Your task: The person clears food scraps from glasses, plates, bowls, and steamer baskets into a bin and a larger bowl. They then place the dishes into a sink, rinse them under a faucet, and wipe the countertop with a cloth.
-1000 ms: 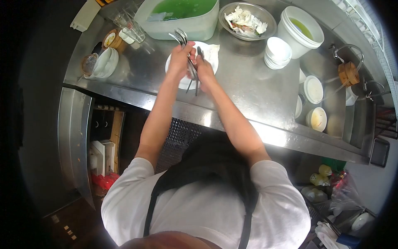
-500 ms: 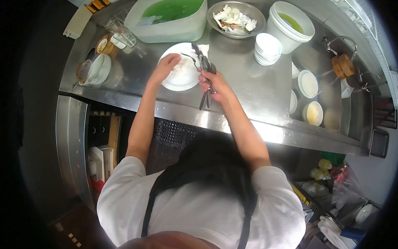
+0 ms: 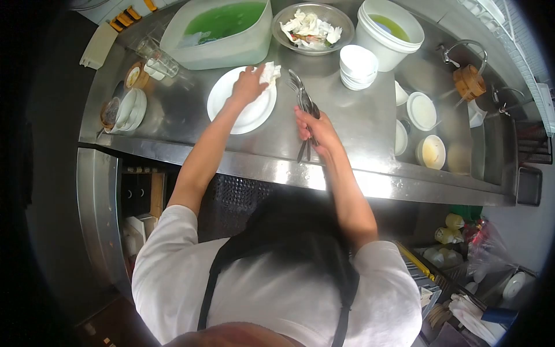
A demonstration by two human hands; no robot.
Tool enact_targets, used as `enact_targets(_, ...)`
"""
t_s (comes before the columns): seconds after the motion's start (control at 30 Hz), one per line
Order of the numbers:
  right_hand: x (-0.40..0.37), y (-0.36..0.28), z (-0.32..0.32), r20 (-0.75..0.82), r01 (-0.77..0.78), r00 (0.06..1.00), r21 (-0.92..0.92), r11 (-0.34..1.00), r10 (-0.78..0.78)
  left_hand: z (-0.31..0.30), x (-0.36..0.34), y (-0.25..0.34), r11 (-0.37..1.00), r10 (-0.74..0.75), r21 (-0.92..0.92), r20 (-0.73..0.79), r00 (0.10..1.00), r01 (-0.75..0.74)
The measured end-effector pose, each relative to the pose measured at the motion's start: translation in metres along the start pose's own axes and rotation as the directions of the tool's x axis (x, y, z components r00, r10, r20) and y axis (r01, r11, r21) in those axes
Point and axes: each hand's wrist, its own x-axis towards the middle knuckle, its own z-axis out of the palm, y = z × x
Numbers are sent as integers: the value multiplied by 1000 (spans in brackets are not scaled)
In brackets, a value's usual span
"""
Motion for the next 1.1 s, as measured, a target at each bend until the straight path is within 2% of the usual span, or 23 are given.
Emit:
enact_targets(0.07, -6, -1, -4, -30, 28, 999, -17, 999, -29, 31, 6, -3, 996, 12, 93, 62, 998, -18)
enact_targets(0.17, -17, -7, -10, -42, 57, 997, -10, 998, -57, 8, 20, 18, 999, -16, -30, 149, 989, 21)
enact_targets(0.2, -22, -9, -12, -43, 63, 997, -1, 998, -63, -8, 23, 35, 994, 20, -104, -17, 1000, -22)
enact_targets(0.27, -27, -10, -12, -65, 74, 995, 48, 996, -71, -42, 48, 69, 960, 55, -261, -188, 981, -104)
enact_targets(0.33, -26, -13, -13, -78, 87, 994, 81, 993, -81, -65, 80, 102, 933, 146, -238, -435, 889, -269)
enact_targets(0.4, -28, -8, -12, -93, 89, 992, 112, 990, -79, -48, 128, 107, 935, 324, 2, -407, 854, -354)
enact_targets(0.5, -34, -6, -10, -99, 96, 991, 106, 990, -86, -70, 144, 126, 921, 329, -67, -394, 858, -385)
enact_targets(0.53, -38, -6, -9, -101, 94, 991, 123, 988, -82, -73, 151, 122, 875, 336, -173, -454, 825, -451)
enact_targets(0.63, -36, 4, -17, -138, 91, 988, 158, 983, -69, -87, 126, 88, 909, 285, -243, -233, 930, -339)
enact_targets(0.7, -33, 8, -20, -155, 82, 986, 173, 982, -55, -65, 103, 35, 970, 174, -179, 21, 985, -167)
enact_targets(0.73, -33, 9, -20, -162, 76, 986, 182, 980, -46, -46, 86, 2, 983, 127, -139, 13, 992, -124)
enact_targets(0.77, -32, 9, -19, -157, 69, 987, 181, 981, -40, -29, 78, -36, 998, -59, 5, 193, 979, 59)
enact_targets(0.8, -32, 10, -17, -152, 60, 988, 180, 982, -33, -23, 49, -65, 989, -136, 68, 129, 982, 128)
enact_targets(0.83, -30, 10, -15, -144, 51, 989, 178, 983, -25, -8, 26, -97, 970, -210, 121, -6, 978, 209)
enact_targets(0.9, -23, 11, -7, -129, 3, 991, 172, 985, 19, -5, -17, -123, 890, -425, 162, -37, 904, 425)
enact_targets(1.0, -7, 17, 13, -67, -60, 995, 160, 985, 71, -3, -56, -132, 819, -555, -104, 104, 825, 564)
enact_targets(1.1, 22, 4, 51, 61, -105, 993, 121, 987, 98, -6, -73, -135, 769, -529, -337, 141, 837, 543)
